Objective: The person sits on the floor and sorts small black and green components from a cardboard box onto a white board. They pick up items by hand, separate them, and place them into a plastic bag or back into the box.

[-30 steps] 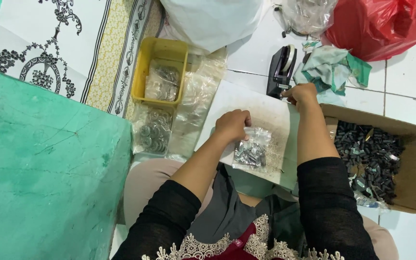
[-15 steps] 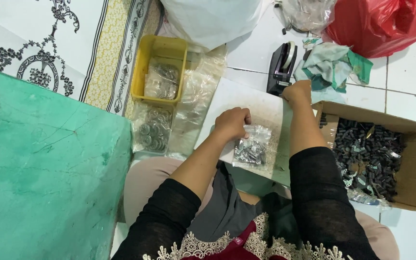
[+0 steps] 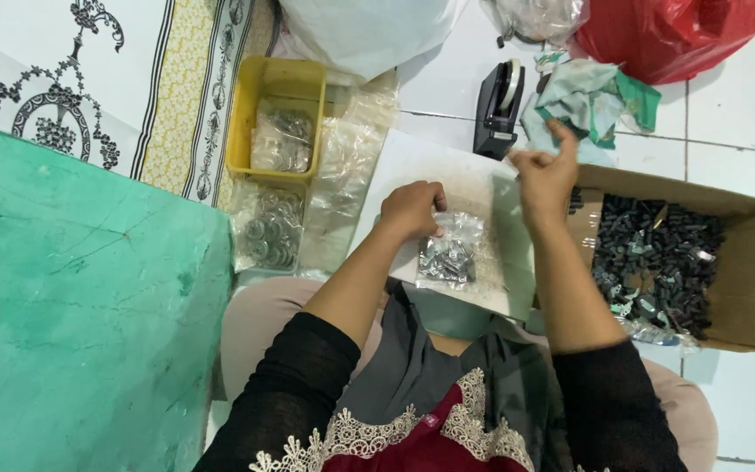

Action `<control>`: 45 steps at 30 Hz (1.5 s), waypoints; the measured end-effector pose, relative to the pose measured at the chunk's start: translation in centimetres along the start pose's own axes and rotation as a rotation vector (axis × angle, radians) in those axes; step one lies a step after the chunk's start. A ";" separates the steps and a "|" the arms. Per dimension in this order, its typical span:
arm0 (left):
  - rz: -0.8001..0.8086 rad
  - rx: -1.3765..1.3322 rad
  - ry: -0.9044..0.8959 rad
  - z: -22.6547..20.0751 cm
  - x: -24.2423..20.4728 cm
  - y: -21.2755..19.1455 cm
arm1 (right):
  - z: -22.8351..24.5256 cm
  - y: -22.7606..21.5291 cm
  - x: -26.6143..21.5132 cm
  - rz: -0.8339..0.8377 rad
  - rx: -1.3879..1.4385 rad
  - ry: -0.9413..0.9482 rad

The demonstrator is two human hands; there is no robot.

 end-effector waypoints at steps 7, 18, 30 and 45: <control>-0.016 0.018 -0.003 -0.2 -0.3 -0.3 | 4.0 0.9 -10.5 0.371 0.151 0.363; -0.046 0.006 0.035 0.3 -0.1 0.1 | -3.8 1.2 -11.1 0.298 0.186 0.351; -0.036 0.012 0.018 0.3 0.0 0.2 | -3.6 2.1 -13.1 0.229 -0.293 -0.228; -0.030 0.042 0.047 0.0 -0.3 0.0 | 0.0 1.8 -12.7 0.173 -0.504 -0.482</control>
Point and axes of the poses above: each hand's wrist, its own x-axis towards the middle knuckle, its own y-axis out of the palm, z = x × y, the point moved 3 cm from there along x, towards the middle knuckle, and after that the axes turned 8 degrees about x, right-handed, at the moved point
